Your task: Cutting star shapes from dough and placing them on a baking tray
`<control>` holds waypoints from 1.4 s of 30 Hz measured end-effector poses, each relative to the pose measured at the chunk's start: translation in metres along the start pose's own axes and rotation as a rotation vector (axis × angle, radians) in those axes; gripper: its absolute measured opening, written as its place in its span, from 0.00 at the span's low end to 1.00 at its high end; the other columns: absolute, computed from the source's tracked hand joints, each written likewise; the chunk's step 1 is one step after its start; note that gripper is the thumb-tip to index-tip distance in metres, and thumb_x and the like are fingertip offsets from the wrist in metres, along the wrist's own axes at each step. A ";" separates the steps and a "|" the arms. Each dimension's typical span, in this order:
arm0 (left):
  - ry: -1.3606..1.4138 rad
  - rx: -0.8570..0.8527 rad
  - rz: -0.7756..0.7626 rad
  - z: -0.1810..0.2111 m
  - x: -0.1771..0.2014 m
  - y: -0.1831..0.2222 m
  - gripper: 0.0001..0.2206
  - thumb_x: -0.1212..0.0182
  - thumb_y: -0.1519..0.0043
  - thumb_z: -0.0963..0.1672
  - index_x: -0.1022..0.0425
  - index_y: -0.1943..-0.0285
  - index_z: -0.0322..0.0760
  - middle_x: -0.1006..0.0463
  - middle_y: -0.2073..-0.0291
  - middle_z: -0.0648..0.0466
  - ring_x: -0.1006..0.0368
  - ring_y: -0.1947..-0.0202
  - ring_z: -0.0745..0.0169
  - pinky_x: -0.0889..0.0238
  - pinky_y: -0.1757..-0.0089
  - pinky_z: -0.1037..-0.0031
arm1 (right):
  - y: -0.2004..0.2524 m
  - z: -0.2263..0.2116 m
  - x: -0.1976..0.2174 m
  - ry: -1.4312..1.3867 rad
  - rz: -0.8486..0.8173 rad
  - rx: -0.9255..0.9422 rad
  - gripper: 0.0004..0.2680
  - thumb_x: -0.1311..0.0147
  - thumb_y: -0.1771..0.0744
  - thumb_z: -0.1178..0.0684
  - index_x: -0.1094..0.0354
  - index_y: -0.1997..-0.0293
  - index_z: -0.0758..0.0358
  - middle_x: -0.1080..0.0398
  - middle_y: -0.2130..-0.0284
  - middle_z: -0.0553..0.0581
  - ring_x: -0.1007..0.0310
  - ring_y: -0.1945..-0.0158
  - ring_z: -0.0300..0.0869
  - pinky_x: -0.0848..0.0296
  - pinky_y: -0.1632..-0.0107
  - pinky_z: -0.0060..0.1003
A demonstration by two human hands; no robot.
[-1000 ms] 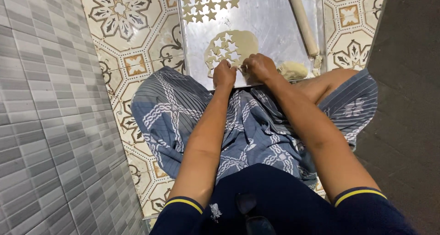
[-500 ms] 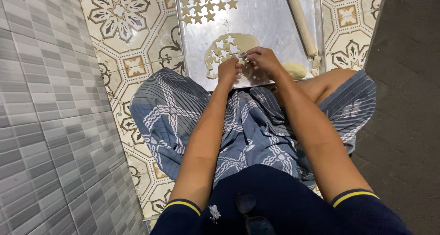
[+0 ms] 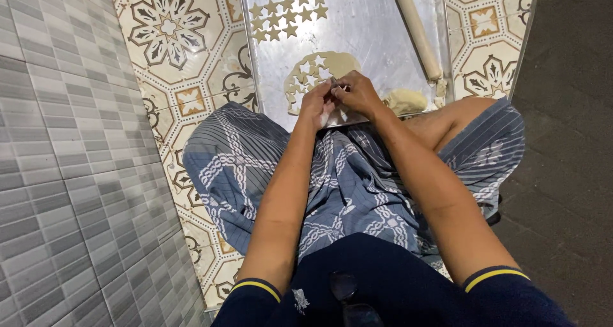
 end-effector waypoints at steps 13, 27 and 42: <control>0.106 -0.043 -0.049 0.012 0.007 -0.013 0.20 0.38 0.33 0.42 0.30 0.31 0.39 0.24 0.44 0.39 0.26 0.54 0.49 0.29 0.44 0.55 | -0.004 0.020 0.015 0.002 0.125 -0.005 0.09 0.38 0.37 0.53 0.20 0.55 0.60 0.25 0.61 0.64 0.23 0.57 0.57 0.25 0.54 0.49; 0.027 -0.168 -0.086 0.029 -0.010 0.002 0.17 0.43 0.31 0.42 0.29 0.32 0.48 0.18 0.44 0.48 0.23 0.50 0.50 0.36 0.57 0.67 | -0.003 0.009 -0.012 -0.512 0.069 -0.433 0.23 0.41 0.37 0.59 0.39 0.34 0.65 0.24 0.58 0.65 0.18 0.61 0.46 0.18 0.62 0.33; 0.129 -0.197 0.245 0.035 0.020 -0.013 0.15 0.45 0.37 0.40 0.28 0.40 0.33 0.24 0.64 0.52 0.35 0.76 0.70 0.43 0.77 0.80 | -0.125 0.001 -0.011 0.075 0.195 -0.187 0.14 0.39 0.35 0.54 0.30 0.46 0.70 0.25 0.57 0.63 0.23 0.56 0.47 0.24 0.54 0.40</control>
Point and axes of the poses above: each hand's wrist, its own y-axis away from the middle knuckle, its own x-axis out of the back of the hand, z = x × y, the point moved 10 cm from there along -y, towards the middle knuckle
